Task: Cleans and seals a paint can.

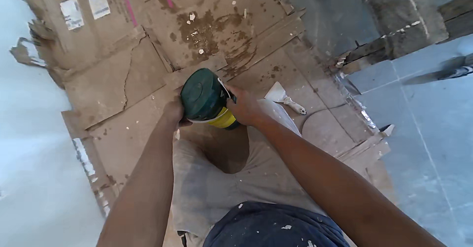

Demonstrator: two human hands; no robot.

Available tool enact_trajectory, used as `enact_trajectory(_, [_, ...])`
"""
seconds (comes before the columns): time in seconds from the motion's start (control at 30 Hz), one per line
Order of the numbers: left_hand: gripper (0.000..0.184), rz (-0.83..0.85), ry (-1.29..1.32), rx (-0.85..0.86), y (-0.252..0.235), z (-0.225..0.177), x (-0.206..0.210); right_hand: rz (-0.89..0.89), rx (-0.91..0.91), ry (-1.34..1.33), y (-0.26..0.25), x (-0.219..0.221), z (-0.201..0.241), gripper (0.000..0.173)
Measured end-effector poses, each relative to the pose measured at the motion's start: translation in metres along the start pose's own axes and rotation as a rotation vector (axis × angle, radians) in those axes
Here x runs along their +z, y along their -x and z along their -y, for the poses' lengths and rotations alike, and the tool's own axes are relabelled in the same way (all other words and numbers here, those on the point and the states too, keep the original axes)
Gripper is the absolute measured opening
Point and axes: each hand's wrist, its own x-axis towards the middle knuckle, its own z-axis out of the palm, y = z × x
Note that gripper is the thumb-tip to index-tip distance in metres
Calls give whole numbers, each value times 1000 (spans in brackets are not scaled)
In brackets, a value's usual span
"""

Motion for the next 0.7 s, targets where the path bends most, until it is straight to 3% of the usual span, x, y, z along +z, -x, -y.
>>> enact_trajectory(0.1, [88, 20, 190, 0, 14, 35, 13, -20, -14, 2, 10, 1, -5, 56])
enact_trajectory(0.27, [85, -49, 221, 8, 43, 67, 21, 13, -6, -51, 30, 0, 11, 54])
enact_trajectory(0.47, [79, -122, 166, -77, 33, 100, -18, 358, -152, -109, 12, 16, 12, 44])
enact_trajectory(0.57, [75, -147, 159, -37, 21, 110, -23, 430, -179, -68, 13, 11, 18, 42])
enact_trajectory(0.63, [70, -151, 162, -10, 19, 109, -23, 260, -148, 7, 16, -6, -2, 37])
enact_trajectory(0.7, [70, -137, 164, -1, 24, 106, -21, 35, -1, 193, 15, -30, -46, 47])
